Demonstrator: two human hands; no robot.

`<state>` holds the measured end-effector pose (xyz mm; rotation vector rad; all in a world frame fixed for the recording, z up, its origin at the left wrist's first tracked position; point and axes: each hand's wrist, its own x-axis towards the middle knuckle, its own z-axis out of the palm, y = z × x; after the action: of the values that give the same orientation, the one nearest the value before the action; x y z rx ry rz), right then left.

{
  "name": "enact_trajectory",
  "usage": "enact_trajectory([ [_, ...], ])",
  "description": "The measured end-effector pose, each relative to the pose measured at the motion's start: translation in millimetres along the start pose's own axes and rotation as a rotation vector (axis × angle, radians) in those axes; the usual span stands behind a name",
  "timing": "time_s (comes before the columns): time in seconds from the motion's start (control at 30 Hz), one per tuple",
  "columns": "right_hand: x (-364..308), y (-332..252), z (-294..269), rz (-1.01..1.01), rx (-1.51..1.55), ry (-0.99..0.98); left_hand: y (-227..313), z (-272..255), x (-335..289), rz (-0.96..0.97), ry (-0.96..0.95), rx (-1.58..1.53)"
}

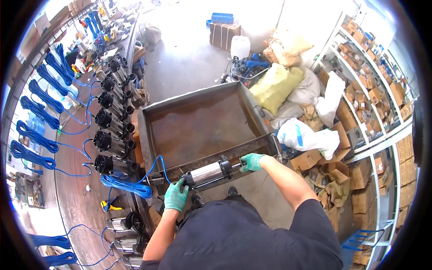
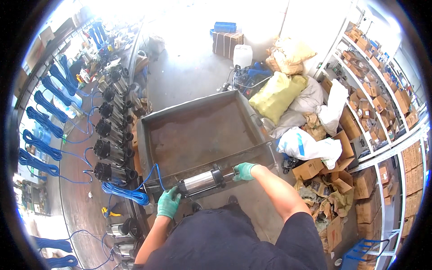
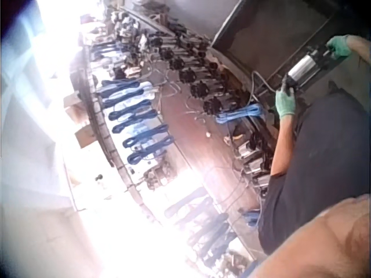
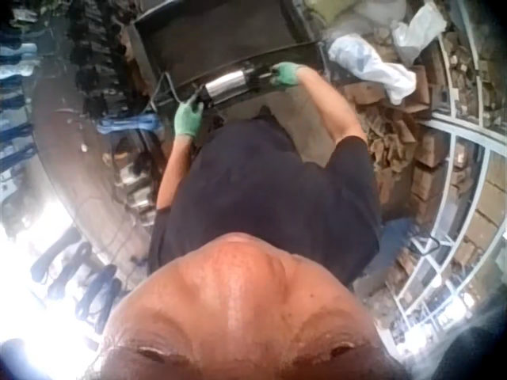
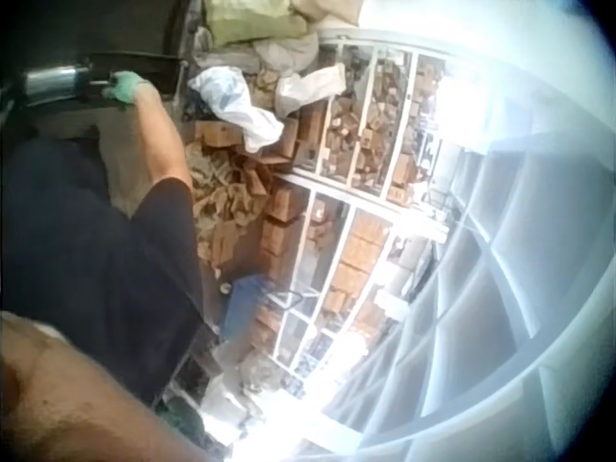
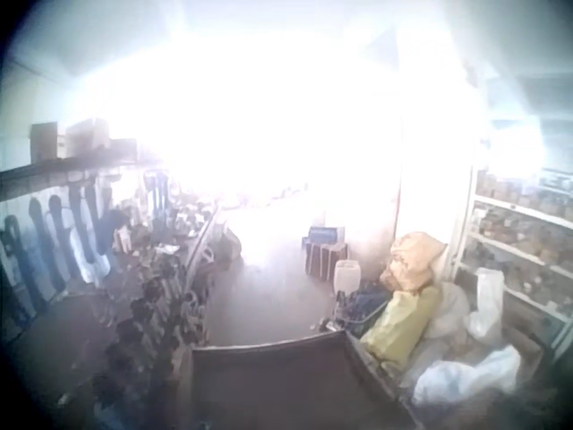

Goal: The person picks up a pump from an assembly line, places it into a water tank to check for leaks while handling a blue air hose, and then returns the pump to the line.

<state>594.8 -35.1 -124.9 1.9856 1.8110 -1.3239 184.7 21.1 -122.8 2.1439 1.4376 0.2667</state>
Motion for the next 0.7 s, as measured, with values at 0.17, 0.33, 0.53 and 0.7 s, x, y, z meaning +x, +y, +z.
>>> enact_trajectory([
  [0.17, 8, -3, 18, -0.070, -0.498, 0.215, 2, -6, 4, -0.033, -0.056, 0.020],
  [0.33, 21, 16, 32, -0.053, -0.262, 0.239, 20, -19, 2, -0.098, -0.115, 0.066],
  [0.53, 17, 12, 9, 0.271, 0.641, -0.081, 21, -17, 1, -0.109, -0.085, 0.086],
  [0.7, 8, 19, 40, 0.023, 1.181, 0.070, 22, -13, 0, -0.105, -0.053, 0.082],
])
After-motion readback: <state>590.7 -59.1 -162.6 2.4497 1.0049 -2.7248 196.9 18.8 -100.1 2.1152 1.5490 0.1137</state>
